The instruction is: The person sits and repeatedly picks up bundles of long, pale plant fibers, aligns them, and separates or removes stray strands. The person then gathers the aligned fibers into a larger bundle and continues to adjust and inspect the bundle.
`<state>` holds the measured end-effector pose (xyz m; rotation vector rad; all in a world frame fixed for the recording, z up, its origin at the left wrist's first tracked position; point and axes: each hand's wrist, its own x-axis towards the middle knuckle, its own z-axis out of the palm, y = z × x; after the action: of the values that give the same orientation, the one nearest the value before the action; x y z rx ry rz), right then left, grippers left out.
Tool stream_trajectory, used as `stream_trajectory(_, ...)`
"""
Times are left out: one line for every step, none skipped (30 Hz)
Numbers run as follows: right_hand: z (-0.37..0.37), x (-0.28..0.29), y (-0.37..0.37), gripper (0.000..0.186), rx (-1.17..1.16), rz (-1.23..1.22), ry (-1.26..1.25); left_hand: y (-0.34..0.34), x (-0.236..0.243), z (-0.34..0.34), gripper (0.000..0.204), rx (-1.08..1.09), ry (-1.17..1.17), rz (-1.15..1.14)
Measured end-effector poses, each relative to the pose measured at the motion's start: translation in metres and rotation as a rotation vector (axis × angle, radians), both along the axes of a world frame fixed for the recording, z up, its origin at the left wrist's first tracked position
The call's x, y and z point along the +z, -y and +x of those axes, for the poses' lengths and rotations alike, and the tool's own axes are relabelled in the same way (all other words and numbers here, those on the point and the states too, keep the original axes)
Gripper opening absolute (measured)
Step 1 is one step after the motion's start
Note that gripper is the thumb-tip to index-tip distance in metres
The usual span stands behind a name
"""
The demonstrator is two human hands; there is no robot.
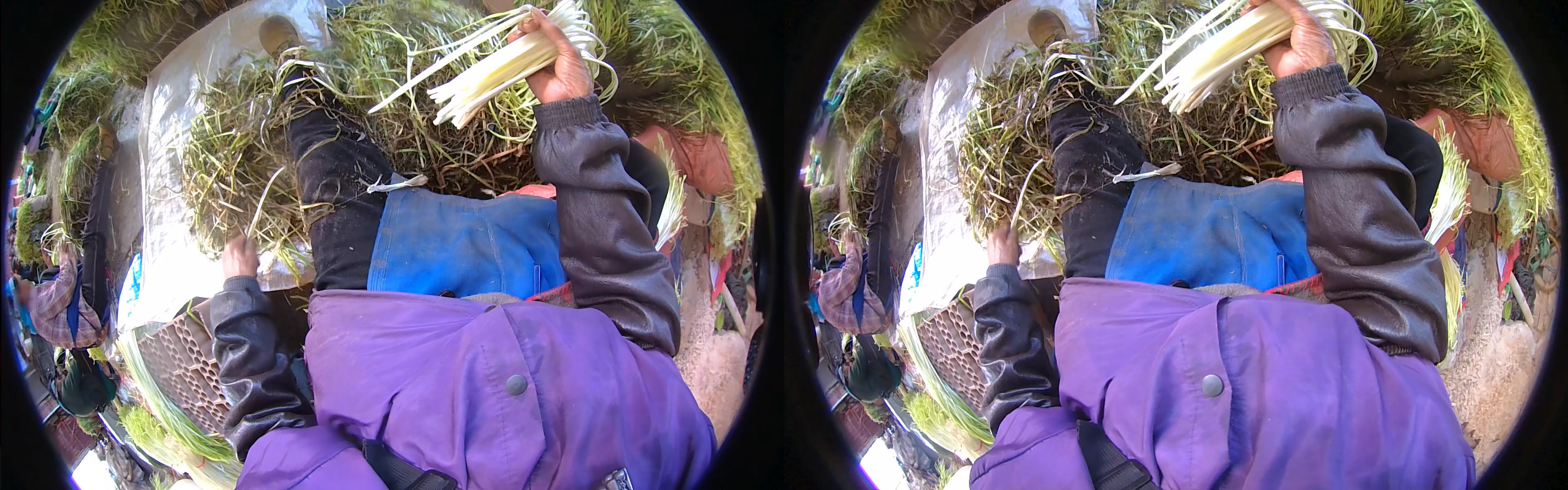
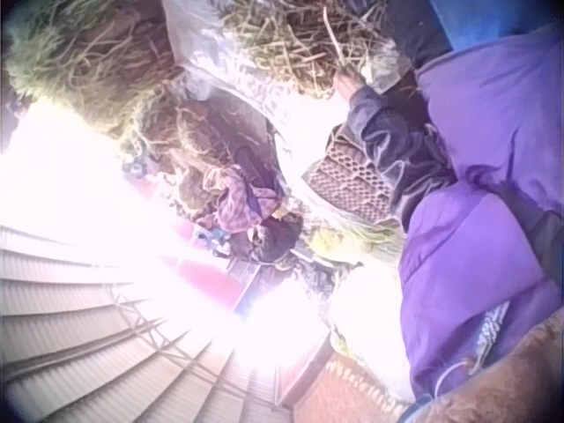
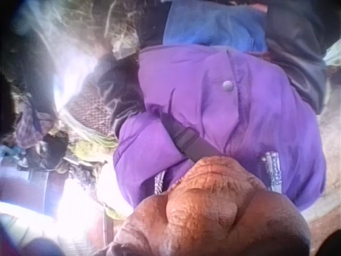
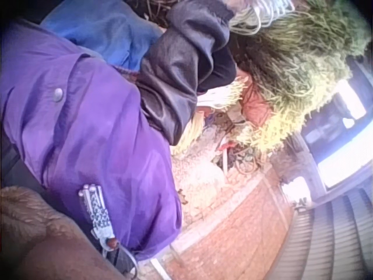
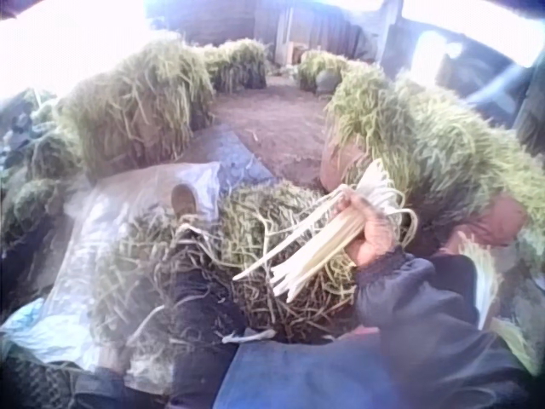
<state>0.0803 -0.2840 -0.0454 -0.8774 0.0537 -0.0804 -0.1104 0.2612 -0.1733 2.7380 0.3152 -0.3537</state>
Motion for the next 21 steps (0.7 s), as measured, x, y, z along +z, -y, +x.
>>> stream_trajectory(-0.002, 0.002, -0.003, 0.029, 0.045, 0.003, -0.001, -0.005, -0.002, -0.003, 0.026, -0.038, -0.095, 0.236)
stream_trajectory(-0.003, 0.004, -0.005, 0.035, 0.090, 0.001, -0.009, -0.006, 0.000, -0.003, 0.038, 0.028, -0.198, 0.269)
stream_trajectory(-0.005, 0.006, -0.010, 0.036, 0.112, -0.016, -0.035, 0.004, 0.005, 0.001, 0.043, -0.005, -0.093, 0.257)
stream_trajectory(-0.008, 0.009, -0.014, 0.037, 0.139, -0.031, -0.058, 0.020, 0.015, 0.009, 0.049, -0.002, -0.022, 0.233)
stream_trajectory(-0.010, 0.012, -0.019, 0.038, 0.167, -0.044, -0.083, 0.037, 0.030, 0.023, 0.054, -0.153, 0.122, 0.140)
stream_trajectory(-0.014, 0.014, -0.024, 0.041, 0.235, -0.089, -0.032, 0.064, 0.043, 0.039, 0.046, -0.252, 0.368, 0.019)
stream_trajectory(-0.015, 0.016, -0.029, 0.042, 0.235, -0.115, -0.098, 0.094, 0.057, 0.053, 0.041, -0.330, 0.555, -0.143)
stream_trajectory(-0.019, 0.017, -0.034, 0.043, 0.259, -0.107, -0.094, 0.122, 0.073, 0.070, 0.035, -0.372, 0.531, -0.477)
stream_trajectory(-0.021, 0.018, -0.038, 0.043, 0.320, -0.100, -0.105, 0.153, 0.086, 0.084, 0.033, -0.375, 0.465, -0.783)
stream_trajectory(-0.025, 0.018, -0.043, 0.042, 0.295, -0.114, -0.094, 0.182, 0.097, 0.091, 0.034, -0.411, 0.396, -0.998)
stream_trajectory(-0.027, 0.019, -0.046, 0.040, 0.290, -0.111, -0.148, 0.208, 0.106, 0.097, 0.035, -0.434, 0.296, -1.198)
stream_trajectory(-0.029, 0.019, -0.049, 0.039, 0.224, -0.100, -0.170, 0.233, 0.113, 0.100, 0.035, -0.447, 0.238, -1.338)
stream_trajectory(-0.031, 0.019, -0.051, 0.037, 0.248, -0.070, -0.161, 0.251, 0.119, 0.099, 0.034, -0.410, 0.087, -1.472)
stream_trajectory(-0.032, 0.019, -0.051, 0.037, 0.225, -0.094, -0.178, 0.259, 0.123, 0.097, 0.033, -0.358, -0.056, -1.515)
stream_trajectory(-0.033, 0.019, -0.051, 0.036, 0.253, -0.104, -0.169, 0.264, 0.126, 0.094, 0.032, -0.311, -0.190, -1.550)
stream_trajectory(-0.033, 0.020, -0.049, 0.036, 0.265, -0.095, -0.126, 0.267, 0.128, 0.091, 0.027, -0.241, -0.234, -1.568)
stream_trajectory(-0.032, 0.020, -0.047, 0.036, 0.288, -0.152, -0.162, 0.264, 0.131, 0.090, 0.025, -0.239, -0.223, -1.614)
stream_trajectory(-0.031, 0.021, -0.044, 0.036, 0.296, -0.190, -0.162, 0.258, 0.134, 0.091, 0.024, -0.210, -0.230, -1.632)
stream_trajectory(-0.030, 0.021, -0.042, 0.036, 0.322, -0.226, -0.159, 0.251, 0.137, 0.093, 0.022, -0.154, -0.263, -1.620)
stream_trajectory(-0.029, 0.022, -0.039, 0.036, 0.342, -0.285, -0.160, 0.244, 0.140, 0.096, 0.020, -0.141, -0.141, -1.733)
stream_trajectory(-0.028, 0.022, -0.038, 0.035, 0.274, -0.254, -0.164, 0.230, 0.145, 0.106, 0.022, -0.118, -0.063, -1.847)
